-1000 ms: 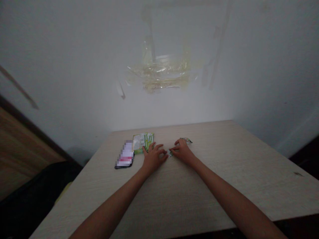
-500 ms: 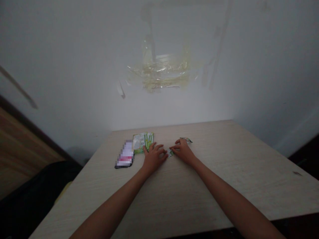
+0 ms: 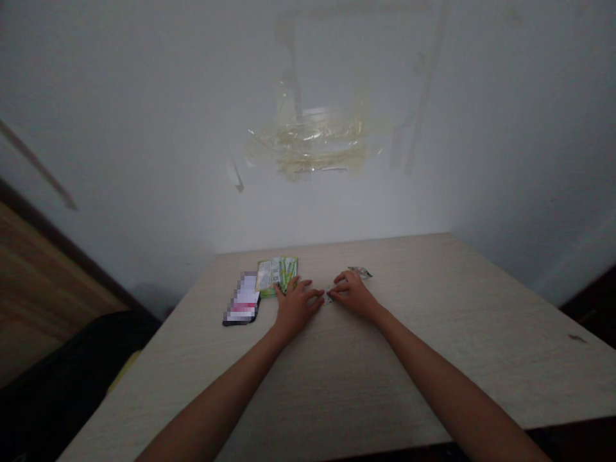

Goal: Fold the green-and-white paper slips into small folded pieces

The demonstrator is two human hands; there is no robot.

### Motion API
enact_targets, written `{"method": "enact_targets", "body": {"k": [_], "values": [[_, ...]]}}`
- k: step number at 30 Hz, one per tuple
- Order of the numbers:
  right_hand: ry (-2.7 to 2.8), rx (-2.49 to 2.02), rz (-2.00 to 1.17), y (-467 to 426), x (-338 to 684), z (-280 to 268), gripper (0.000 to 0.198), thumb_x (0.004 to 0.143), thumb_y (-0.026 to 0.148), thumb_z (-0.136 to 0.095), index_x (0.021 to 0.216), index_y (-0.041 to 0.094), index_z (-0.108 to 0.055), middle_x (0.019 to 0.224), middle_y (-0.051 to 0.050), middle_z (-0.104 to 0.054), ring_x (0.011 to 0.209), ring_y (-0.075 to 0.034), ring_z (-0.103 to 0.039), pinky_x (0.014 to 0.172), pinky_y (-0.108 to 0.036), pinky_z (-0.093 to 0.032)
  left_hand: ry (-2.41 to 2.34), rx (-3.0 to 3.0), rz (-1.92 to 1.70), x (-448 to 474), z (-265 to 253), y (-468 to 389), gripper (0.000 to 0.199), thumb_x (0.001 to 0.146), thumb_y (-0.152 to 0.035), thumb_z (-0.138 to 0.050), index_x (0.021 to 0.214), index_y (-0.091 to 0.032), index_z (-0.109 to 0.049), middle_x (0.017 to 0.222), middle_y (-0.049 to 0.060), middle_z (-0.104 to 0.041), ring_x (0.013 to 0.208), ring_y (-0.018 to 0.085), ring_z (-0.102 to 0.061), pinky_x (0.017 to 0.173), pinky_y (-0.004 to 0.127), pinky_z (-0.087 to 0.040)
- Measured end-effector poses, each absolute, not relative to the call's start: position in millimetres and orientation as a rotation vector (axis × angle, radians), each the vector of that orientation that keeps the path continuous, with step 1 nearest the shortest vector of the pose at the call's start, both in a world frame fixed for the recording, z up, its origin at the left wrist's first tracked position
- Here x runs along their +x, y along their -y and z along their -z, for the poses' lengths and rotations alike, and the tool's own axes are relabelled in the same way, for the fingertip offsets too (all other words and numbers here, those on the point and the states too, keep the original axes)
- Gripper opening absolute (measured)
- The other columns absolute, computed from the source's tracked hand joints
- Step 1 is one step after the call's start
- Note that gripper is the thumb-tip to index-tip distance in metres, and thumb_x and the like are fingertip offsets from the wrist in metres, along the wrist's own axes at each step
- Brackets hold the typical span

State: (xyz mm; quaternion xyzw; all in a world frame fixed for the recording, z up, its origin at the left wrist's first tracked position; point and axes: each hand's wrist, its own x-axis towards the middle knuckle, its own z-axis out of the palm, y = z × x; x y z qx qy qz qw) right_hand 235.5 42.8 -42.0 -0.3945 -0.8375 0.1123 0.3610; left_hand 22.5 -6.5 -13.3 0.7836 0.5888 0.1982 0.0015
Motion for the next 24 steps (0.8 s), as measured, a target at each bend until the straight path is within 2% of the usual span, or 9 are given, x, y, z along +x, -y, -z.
{"method": "enact_targets", "body": {"k": [7,14,24], "values": [[2.194,-0.980,-0.322,-40.8,235.4,39.4,0.010,0.082,0.032,-0.069,0.081,0.026,-0.076,0.105,-0.007,-0.062,0.110,-0.024,-0.050,0.104,-0.047,-0.032,-1.868,2.460,-0.632,23.8,12.4,7.9,0.027,0.088,-0.053,-0.051,0.108,-0.045,-0.067,0.133,0.000,-0.056,0.138,0.033,-0.027,0.103,0.076,0.008],[2.211,-0.943,-0.376,-42.0,235.3,41.2,0.006,0.079,0.030,-0.072,0.080,0.026,-0.076,0.105,-0.007,-0.062,0.113,-0.025,-0.048,0.103,-0.046,-0.034,-1.865,2.456,-0.641,23.1,12.7,7.1,0.025,0.086,-0.053,-0.054,0.106,-0.046,-0.067,0.133,-0.001,-0.056,0.138,0.035,-0.026,0.100,0.078,0.011],[2.279,-0.873,-0.455,-36.3,236.4,35.0,0.010,0.081,0.035,-0.071,0.082,0.028,-0.077,0.109,-0.007,-0.061,0.122,-0.026,-0.043,0.107,-0.049,-0.030,-1.890,2.432,-0.645,23.7,11.5,7.6,0.023,0.086,-0.052,-0.055,0.104,-0.047,-0.068,0.133,-0.003,-0.056,0.138,0.035,-0.027,0.102,0.077,0.009]]}}
